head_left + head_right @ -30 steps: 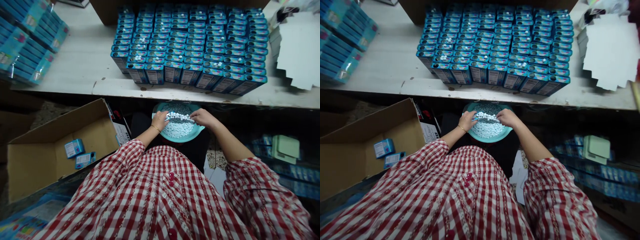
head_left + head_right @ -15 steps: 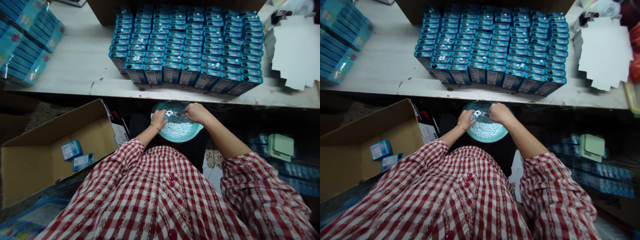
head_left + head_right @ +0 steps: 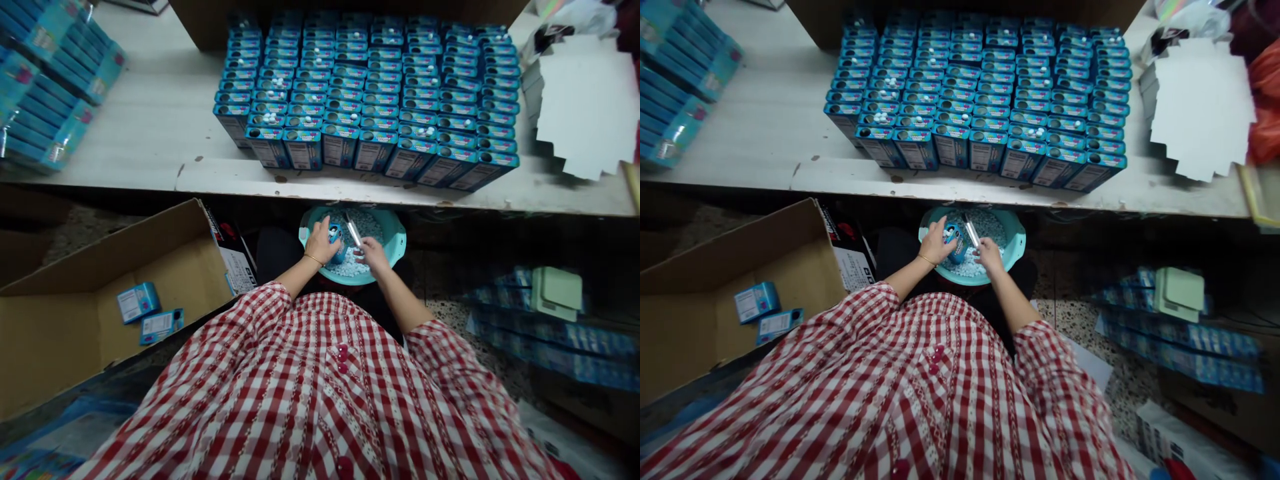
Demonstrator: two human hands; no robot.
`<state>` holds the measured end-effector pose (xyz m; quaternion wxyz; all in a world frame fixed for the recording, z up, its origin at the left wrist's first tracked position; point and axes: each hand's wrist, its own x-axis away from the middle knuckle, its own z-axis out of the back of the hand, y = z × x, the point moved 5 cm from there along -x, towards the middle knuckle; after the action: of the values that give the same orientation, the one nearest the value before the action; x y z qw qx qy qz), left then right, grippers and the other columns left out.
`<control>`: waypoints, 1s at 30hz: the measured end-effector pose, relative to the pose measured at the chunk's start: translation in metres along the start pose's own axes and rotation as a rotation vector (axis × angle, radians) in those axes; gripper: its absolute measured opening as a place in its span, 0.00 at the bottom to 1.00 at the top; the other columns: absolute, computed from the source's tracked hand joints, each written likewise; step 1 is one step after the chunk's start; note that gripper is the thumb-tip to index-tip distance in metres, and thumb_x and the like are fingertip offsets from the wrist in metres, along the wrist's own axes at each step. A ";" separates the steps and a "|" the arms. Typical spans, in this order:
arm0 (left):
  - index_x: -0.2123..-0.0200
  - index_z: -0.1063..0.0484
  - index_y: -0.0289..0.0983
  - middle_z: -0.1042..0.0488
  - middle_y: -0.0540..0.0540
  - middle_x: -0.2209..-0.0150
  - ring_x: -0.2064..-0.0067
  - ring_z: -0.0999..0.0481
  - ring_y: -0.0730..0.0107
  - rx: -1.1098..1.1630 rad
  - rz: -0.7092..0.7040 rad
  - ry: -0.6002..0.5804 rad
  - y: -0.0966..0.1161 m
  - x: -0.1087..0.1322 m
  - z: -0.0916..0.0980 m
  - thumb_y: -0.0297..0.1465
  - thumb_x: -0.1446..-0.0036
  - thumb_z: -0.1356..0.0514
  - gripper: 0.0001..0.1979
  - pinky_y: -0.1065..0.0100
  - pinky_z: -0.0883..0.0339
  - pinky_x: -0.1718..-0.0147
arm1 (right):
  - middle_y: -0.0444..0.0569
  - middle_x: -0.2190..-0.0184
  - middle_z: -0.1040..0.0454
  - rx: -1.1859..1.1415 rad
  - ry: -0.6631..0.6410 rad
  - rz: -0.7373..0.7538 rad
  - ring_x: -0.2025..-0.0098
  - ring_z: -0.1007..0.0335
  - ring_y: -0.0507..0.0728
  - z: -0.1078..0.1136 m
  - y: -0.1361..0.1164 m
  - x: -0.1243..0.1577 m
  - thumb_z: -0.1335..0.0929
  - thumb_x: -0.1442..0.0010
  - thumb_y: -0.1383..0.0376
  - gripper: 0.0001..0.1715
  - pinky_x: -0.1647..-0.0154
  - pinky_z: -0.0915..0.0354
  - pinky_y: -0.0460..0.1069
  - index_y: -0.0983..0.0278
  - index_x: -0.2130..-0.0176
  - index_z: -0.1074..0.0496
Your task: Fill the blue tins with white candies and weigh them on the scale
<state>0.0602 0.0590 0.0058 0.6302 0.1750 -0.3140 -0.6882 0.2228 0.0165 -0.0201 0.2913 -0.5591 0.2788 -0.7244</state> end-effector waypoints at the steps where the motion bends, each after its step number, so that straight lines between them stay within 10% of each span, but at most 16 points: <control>1: 0.43 0.43 0.32 0.36 0.36 0.52 0.52 0.31 0.54 0.014 0.016 -0.019 0.000 0.001 -0.004 0.35 0.51 0.40 0.33 0.60 0.38 0.53 | 0.43 0.71 0.32 -0.040 0.004 -0.017 0.74 0.35 0.49 -0.016 0.011 -0.003 0.40 0.49 0.65 0.09 0.75 0.37 0.44 0.61 0.65 0.37; 5: 0.46 0.38 0.33 0.36 0.38 0.54 0.50 0.32 0.53 0.198 0.102 -0.078 -0.008 0.003 -0.012 0.40 0.56 0.36 0.34 0.58 0.37 0.51 | 0.40 0.75 0.35 -0.090 0.002 0.013 0.74 0.39 0.49 -0.049 0.026 -0.010 0.40 0.49 0.63 0.09 0.75 0.40 0.42 0.61 0.65 0.38; 12: 0.45 0.44 0.44 0.34 0.43 0.53 0.72 0.30 0.78 0.897 0.247 -0.360 -0.011 0.004 -0.019 0.42 0.48 0.41 0.29 0.62 0.29 0.69 | 0.40 0.78 0.33 -0.119 -0.089 0.067 0.76 0.39 0.49 -0.031 0.010 -0.019 0.36 0.51 0.59 0.12 0.75 0.42 0.42 0.62 0.66 0.35; 21: 0.54 0.36 0.36 0.30 0.47 0.61 0.60 0.29 0.68 0.672 -0.070 -0.297 -0.026 -0.001 -0.018 0.32 0.66 0.31 0.32 0.64 0.34 0.56 | 0.39 0.78 0.34 -0.058 -0.178 0.177 0.75 0.40 0.48 -0.037 0.000 -0.019 0.36 0.52 0.62 0.07 0.74 0.42 0.42 0.63 0.71 0.36; 30: 0.59 0.34 0.36 0.29 0.48 0.63 0.59 0.30 0.65 0.481 -0.048 -0.060 -0.043 0.013 0.035 0.37 0.60 0.34 0.24 0.63 0.37 0.54 | 0.61 0.57 0.27 1.084 0.040 0.341 0.52 0.33 0.62 0.006 0.002 -0.025 0.41 0.42 0.72 0.15 0.55 0.39 0.52 0.65 0.57 0.30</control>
<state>0.0031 0.0545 0.0057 0.5442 0.3068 -0.4831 -0.6135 0.2340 0.0326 -0.0363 0.6441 -0.2630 -0.0409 -0.7171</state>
